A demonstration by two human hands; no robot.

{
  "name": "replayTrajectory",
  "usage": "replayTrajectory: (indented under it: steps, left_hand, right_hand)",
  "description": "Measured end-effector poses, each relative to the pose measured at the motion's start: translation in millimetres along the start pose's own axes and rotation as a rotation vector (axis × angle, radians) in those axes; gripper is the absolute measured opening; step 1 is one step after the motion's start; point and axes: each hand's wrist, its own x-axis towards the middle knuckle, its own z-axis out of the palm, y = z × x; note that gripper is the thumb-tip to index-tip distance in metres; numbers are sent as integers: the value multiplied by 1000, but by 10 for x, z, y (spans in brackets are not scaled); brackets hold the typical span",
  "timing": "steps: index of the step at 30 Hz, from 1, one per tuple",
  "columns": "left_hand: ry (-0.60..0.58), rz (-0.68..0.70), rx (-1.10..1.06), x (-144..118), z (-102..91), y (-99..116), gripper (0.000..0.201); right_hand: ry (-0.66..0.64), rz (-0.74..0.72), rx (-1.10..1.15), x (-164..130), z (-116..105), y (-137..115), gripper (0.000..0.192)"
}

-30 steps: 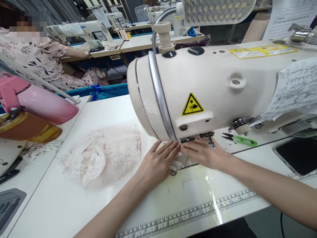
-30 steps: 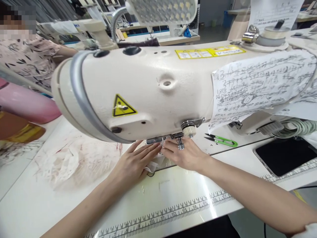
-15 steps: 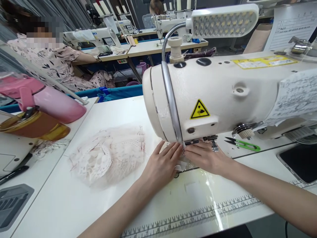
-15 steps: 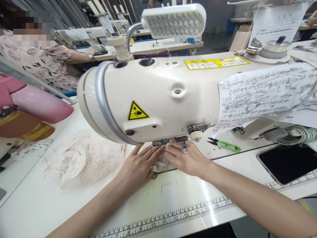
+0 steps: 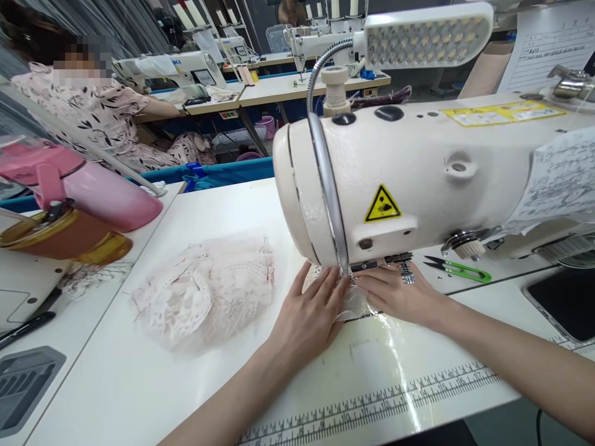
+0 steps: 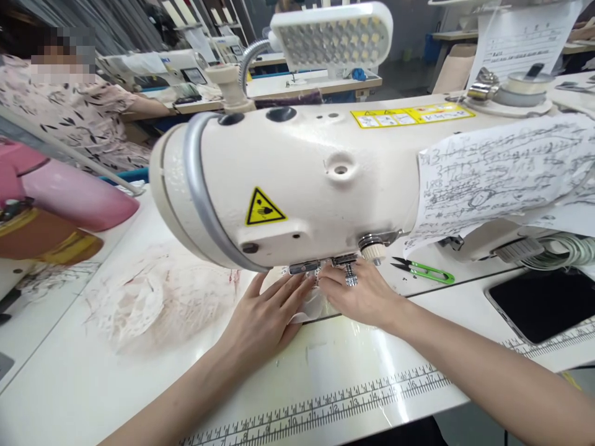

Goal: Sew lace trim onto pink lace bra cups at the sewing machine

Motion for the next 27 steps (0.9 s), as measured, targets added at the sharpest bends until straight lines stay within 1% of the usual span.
replayTrajectory:
  steps: [6, 10, 12, 18, 21, 24, 27]
  left_hand:
    - [-9, -9, 27, -4, 8, 7, 44]
    - [5, -11, 28, -1, 21, -1, 43]
    - [15, -11, 22, 3, 27, -6, 43]
    - [7, -14, 8, 37, 24, -23, 42]
    - [0, -23, -4, 53, 19, -26, 43]
    - [9, -24, -12, 50, 28, -27, 44]
    - [62, 40, -38, 29, 46, -33, 40]
  right_hand:
    - [-44, 0, -17, -3, -28, 16, 15]
    - [-144, 43, 61, 53, -93, 32, 23]
    - [-179, 61, 114, 72, -85, 55, 25]
    - [-146, 86, 211, 62, 54, 117, 20]
    - [-127, 116, 239, 69, 57, 116, 18]
    - [-107, 105, 189, 82, 13, 99, 18]
    - [-118, 73, 56, 77, -42, 75, 18]
